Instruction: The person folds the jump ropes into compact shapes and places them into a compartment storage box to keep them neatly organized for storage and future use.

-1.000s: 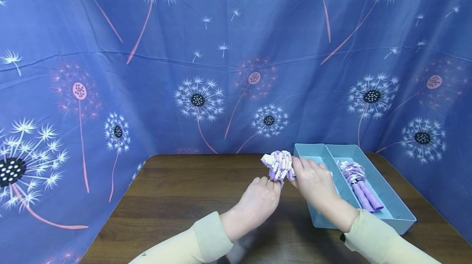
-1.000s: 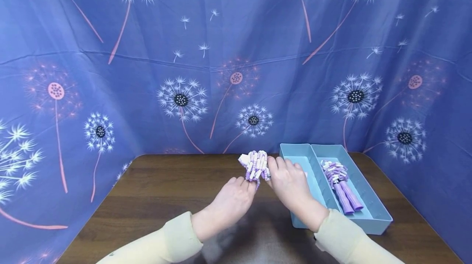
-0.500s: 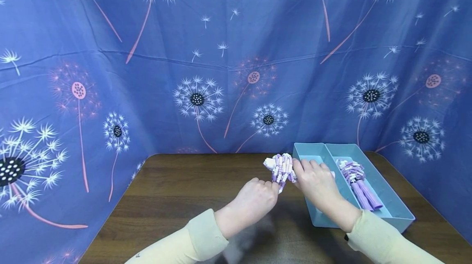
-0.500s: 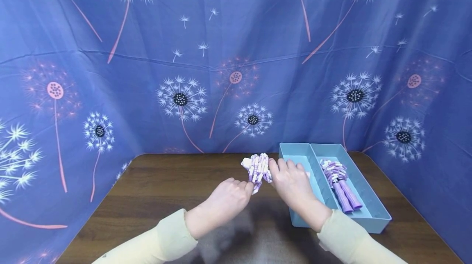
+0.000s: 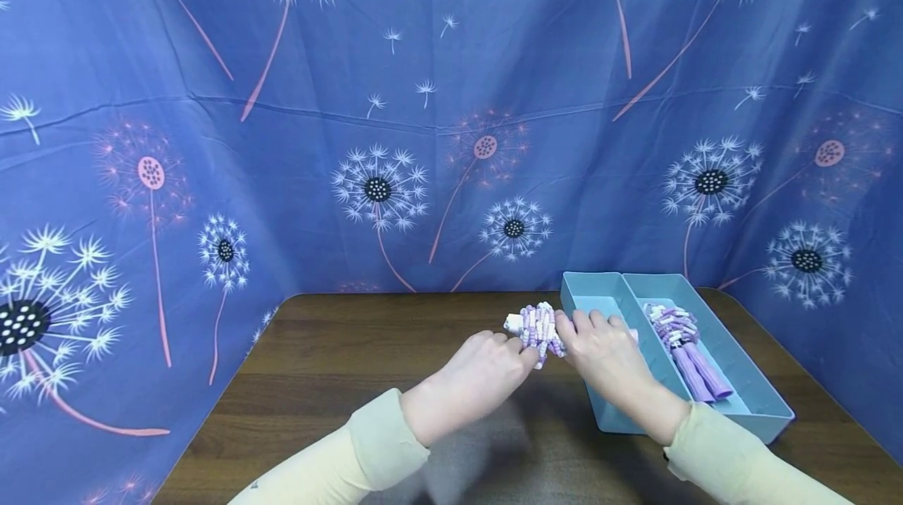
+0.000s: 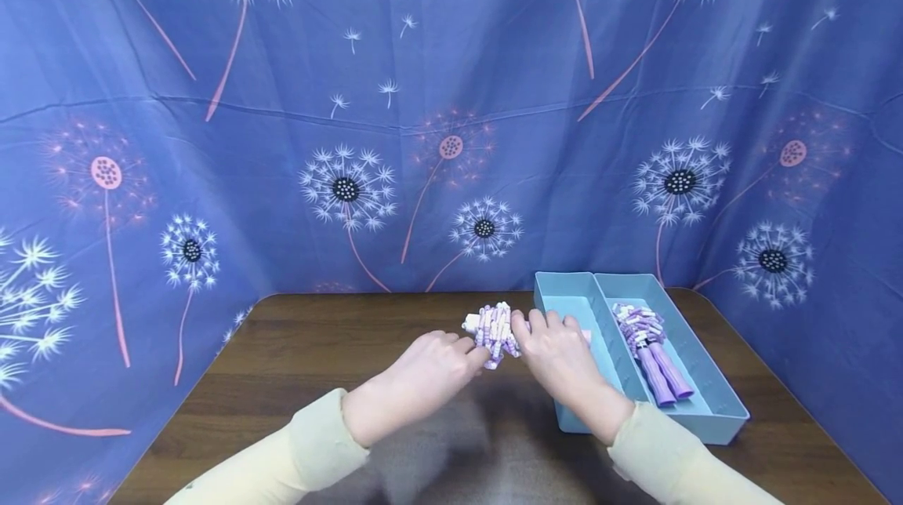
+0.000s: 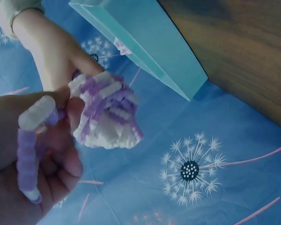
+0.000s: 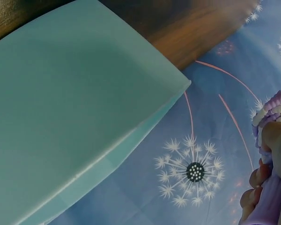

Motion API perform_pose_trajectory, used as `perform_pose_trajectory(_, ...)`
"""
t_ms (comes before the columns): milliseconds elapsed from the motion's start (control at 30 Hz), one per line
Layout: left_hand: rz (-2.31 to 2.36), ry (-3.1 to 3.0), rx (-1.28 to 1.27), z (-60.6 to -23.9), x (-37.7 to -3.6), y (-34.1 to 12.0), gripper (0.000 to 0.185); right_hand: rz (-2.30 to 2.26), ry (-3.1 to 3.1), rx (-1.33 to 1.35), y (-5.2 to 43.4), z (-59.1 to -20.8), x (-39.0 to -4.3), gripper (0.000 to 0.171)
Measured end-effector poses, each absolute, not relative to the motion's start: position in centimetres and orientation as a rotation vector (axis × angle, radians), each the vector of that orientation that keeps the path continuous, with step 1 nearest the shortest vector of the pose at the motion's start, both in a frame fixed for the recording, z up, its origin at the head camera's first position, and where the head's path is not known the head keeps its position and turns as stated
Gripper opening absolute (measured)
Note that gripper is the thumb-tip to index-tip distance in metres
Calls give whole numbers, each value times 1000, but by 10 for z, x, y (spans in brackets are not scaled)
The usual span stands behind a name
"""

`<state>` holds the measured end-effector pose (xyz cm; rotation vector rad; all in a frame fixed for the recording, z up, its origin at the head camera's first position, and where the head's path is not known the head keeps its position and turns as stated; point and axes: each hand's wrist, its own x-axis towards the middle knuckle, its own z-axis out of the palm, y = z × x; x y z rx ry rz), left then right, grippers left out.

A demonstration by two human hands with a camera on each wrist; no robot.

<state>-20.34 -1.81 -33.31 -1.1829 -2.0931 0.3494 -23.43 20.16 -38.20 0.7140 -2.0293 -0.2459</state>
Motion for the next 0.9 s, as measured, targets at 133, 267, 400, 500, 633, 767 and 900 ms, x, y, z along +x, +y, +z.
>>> perform_pose_trajectory(133,277,-2135,-1238,-325,-207,-22,7,-250,-1993,725,198,-384,-235,30)
perform_pose_trajectory(267,195,-2171,-1285,-317,-213,-26,10,-253,-1980,729,195,-386,-236,29)
perform_pose_trajectory(400,138,-2223,-1354,-310,-218,-31,16,-251,-2011,785,196,-386,-235,24)
perform_pose_trajectory(500,89,-2288,-1446,-307,-220,-34,20,-248,-2037,862,197,-386,-233,42)
perform_pose_trajectory(633,23,-2409,-1581,-303,-224,-37,18,-271,-2029,936,196,-387,-231,54)
perform_pose_trajectory(767,-152,-2483,-1710,-300,-232,-40,16,-296,-2016,966,195,-389,-229,46)
perform_pose_trajectory(900,-420,-2471,-1836,-298,-240,-44,18,-268,-2002,1008,195,-390,-227,45)
